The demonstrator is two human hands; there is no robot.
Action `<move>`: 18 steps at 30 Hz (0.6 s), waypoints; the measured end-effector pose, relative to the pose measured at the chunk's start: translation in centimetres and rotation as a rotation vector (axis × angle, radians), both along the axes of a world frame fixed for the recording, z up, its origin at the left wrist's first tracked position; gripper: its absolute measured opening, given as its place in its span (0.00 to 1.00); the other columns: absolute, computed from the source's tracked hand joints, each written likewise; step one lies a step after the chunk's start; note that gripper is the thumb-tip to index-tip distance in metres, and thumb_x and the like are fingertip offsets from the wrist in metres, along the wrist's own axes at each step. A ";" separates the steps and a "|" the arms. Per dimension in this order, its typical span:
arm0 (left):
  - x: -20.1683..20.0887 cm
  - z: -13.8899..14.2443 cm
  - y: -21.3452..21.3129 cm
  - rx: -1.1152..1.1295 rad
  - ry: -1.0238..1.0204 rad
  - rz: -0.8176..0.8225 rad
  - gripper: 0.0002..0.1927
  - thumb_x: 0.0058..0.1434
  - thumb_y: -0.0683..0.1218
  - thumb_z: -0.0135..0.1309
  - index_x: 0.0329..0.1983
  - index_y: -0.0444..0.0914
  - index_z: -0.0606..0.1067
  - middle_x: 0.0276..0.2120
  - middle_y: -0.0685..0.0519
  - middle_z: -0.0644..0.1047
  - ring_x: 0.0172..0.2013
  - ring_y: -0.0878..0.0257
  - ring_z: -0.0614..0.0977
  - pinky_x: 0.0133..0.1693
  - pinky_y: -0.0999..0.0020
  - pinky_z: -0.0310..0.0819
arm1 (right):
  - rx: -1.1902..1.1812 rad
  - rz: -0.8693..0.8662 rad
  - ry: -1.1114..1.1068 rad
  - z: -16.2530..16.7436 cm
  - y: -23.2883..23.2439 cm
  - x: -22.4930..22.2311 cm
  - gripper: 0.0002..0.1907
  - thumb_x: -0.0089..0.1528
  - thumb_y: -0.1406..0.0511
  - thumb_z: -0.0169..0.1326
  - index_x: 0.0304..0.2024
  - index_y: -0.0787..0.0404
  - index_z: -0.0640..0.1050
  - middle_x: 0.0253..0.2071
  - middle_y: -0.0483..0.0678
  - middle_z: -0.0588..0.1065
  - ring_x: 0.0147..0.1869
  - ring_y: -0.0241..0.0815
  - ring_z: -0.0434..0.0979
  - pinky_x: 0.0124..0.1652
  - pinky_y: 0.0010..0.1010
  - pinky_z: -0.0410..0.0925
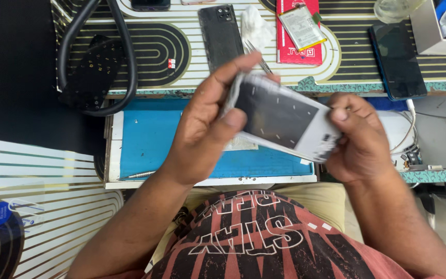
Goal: The person holds a disassembled smartphone frame and uses a thin metal pry tool to scrape old adhesive and residue from the frame edges and inner panel. They then wipe the frame surface and edges with a cotton pad, turning the phone to clean different sides, and finally set the frame down on the workbench.
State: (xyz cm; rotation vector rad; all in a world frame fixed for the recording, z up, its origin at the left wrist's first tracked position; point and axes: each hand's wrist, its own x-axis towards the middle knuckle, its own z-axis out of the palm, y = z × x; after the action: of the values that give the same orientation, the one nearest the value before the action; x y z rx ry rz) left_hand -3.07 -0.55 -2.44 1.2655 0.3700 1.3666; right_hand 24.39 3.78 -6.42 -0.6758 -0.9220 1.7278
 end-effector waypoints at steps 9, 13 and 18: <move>0.9 -4.3 1.4 -0.454 0.137 -0.490 0.47 0.69 0.75 0.32 0.77 0.37 0.59 0.63 0.40 0.70 0.59 0.51 0.76 0.59 0.58 0.73 | 0.145 0.139 -0.535 -2.1 3.2 4.6 0.11 0.63 0.65 0.61 0.32 0.65 0.74 0.27 0.48 0.72 0.25 0.35 0.67 0.22 0.27 0.58; 2.9 -6.5 2.3 -0.557 0.039 -0.625 0.42 0.77 0.72 0.30 0.78 0.37 0.55 0.70 0.34 0.63 0.68 0.52 0.69 0.66 0.57 0.65 | 0.133 0.161 -0.615 -3.6 5.4 3.7 0.13 0.65 0.67 0.61 0.33 0.68 0.71 0.26 0.52 0.70 0.23 0.40 0.64 0.18 0.32 0.55; 3.6 -10.3 4.7 -0.406 -0.045 -0.507 0.39 0.78 0.69 0.31 0.77 0.36 0.56 0.71 0.40 0.62 0.70 0.56 0.66 0.68 0.59 0.62 | 0.268 0.100 -0.678 -2.3 7.5 -1.8 0.11 0.67 0.67 0.59 0.36 0.67 0.71 0.31 0.52 0.71 0.29 0.42 0.66 0.24 0.34 0.57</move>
State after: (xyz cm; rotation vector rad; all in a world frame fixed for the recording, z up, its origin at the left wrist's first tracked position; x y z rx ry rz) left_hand 0.51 4.15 -12.73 0.9062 0.2548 0.8335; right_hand 22.61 11.29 -8.74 -1.0719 -1.6417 1.4275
